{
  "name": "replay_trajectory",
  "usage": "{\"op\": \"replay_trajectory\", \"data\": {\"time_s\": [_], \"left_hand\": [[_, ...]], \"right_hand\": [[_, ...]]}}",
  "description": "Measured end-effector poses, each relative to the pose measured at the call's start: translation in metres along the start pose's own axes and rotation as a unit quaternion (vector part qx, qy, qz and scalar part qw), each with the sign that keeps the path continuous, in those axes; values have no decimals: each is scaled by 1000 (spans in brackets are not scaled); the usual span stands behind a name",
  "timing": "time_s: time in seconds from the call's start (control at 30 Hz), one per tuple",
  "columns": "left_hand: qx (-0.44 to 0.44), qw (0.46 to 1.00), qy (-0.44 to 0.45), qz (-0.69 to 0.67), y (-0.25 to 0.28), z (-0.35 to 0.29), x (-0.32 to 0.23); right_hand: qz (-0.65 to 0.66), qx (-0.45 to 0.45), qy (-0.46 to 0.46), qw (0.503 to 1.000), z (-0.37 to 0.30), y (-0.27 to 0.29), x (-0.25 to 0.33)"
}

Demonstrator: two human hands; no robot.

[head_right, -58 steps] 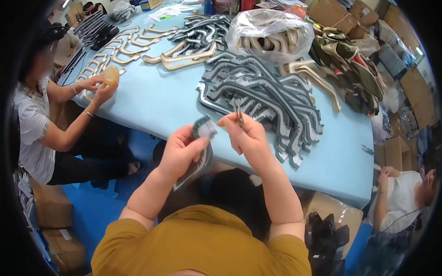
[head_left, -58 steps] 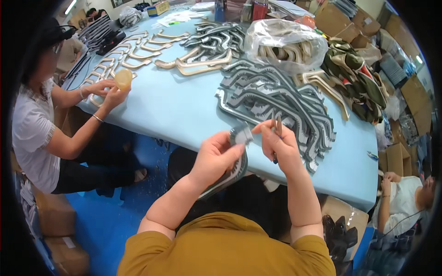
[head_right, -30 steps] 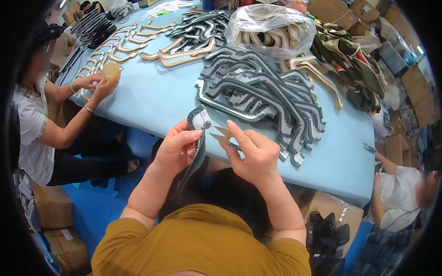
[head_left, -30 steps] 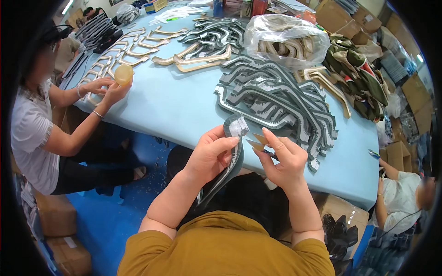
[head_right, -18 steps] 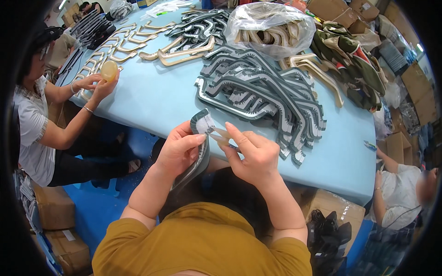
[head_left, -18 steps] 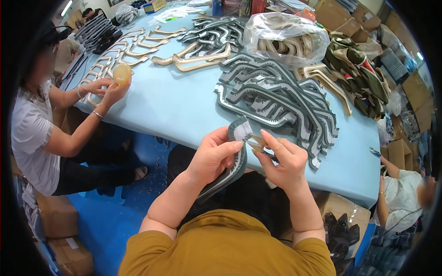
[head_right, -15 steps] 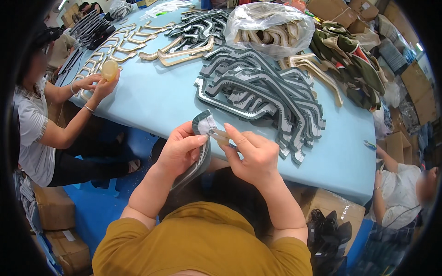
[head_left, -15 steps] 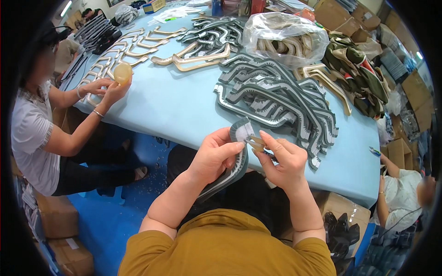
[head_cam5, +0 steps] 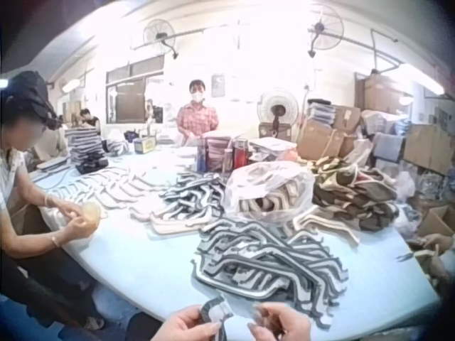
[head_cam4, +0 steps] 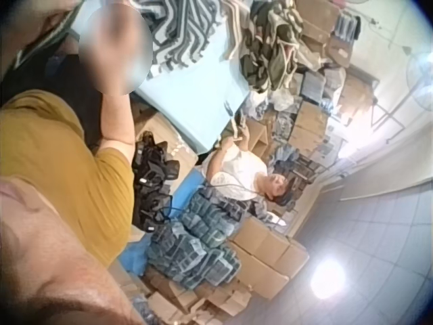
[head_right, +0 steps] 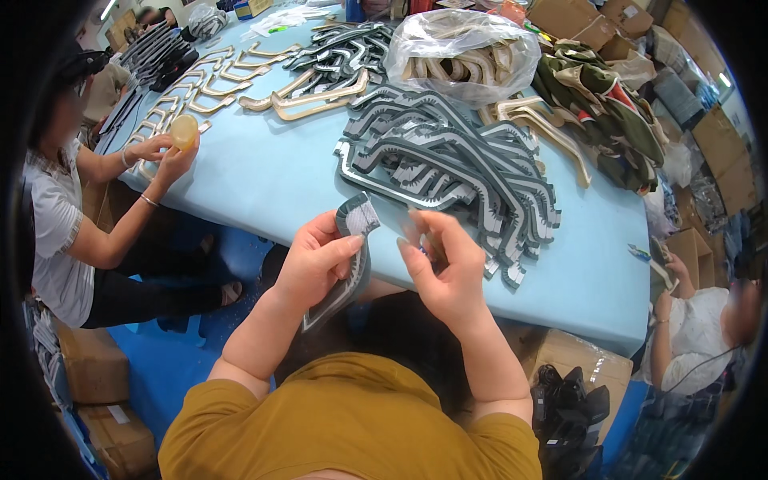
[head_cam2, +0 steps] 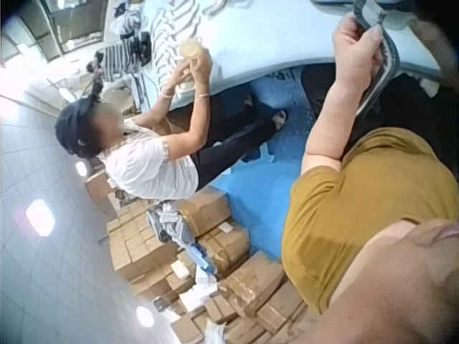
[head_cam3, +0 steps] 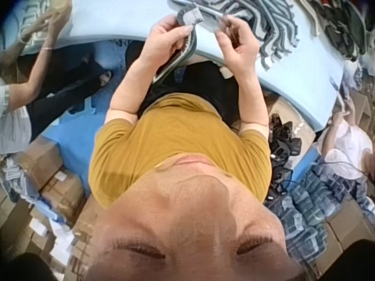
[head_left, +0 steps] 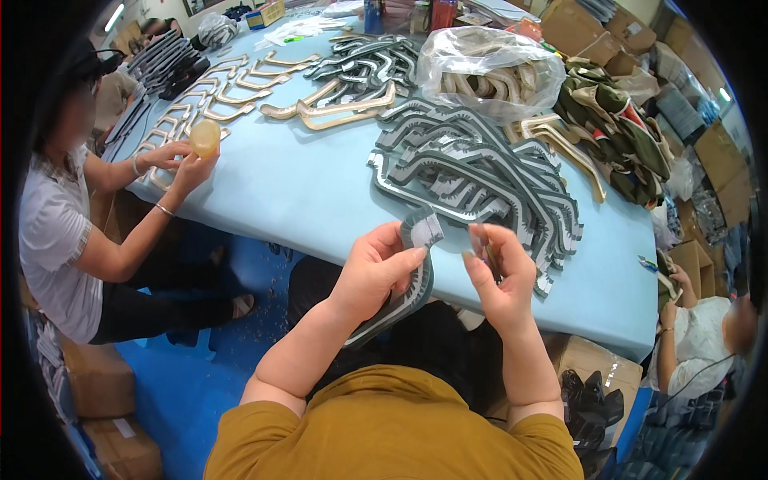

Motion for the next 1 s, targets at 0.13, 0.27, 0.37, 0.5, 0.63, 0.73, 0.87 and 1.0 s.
{"op": "replay_trajectory", "data": {"time_s": [0.13,0.27,0.37,0.5,0.63,0.73,0.87,1.0], "left_hand": [[18,1000,2,13,-3,-2,3],[18,1000,17,2,-6,-3,4],[15,999,41,-31,-8,-1,4],[57,994,82,38,-8,-2,9],[14,981,5,196,-9,-11,-7],[71,967,-161,183,11,-47,-46],[565,802,180,68,52,-82,-37],[-21,957,284,-54,54,-86,17]], "right_hand": [[30,52,-63,996,9,1,4],[46,56,-78,994,10,0,5],[106,45,-98,988,11,2,2],[107,122,-159,974,15,-4,8],[165,68,-101,979,15,-10,17],[347,-37,-95,932,8,8,26],[361,-88,-85,925,-5,6,31],[385,-23,-75,919,-32,-9,8]]}}
Point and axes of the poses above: each hand's wrist, its own z-axis towards the middle knuckle, its own y-axis out of the back of the hand, x = y × z, the point moved 1 cm from there along z, towards the middle knuckle, and after that the axes turned 4 degrees about -y, right-handed, at the moved point
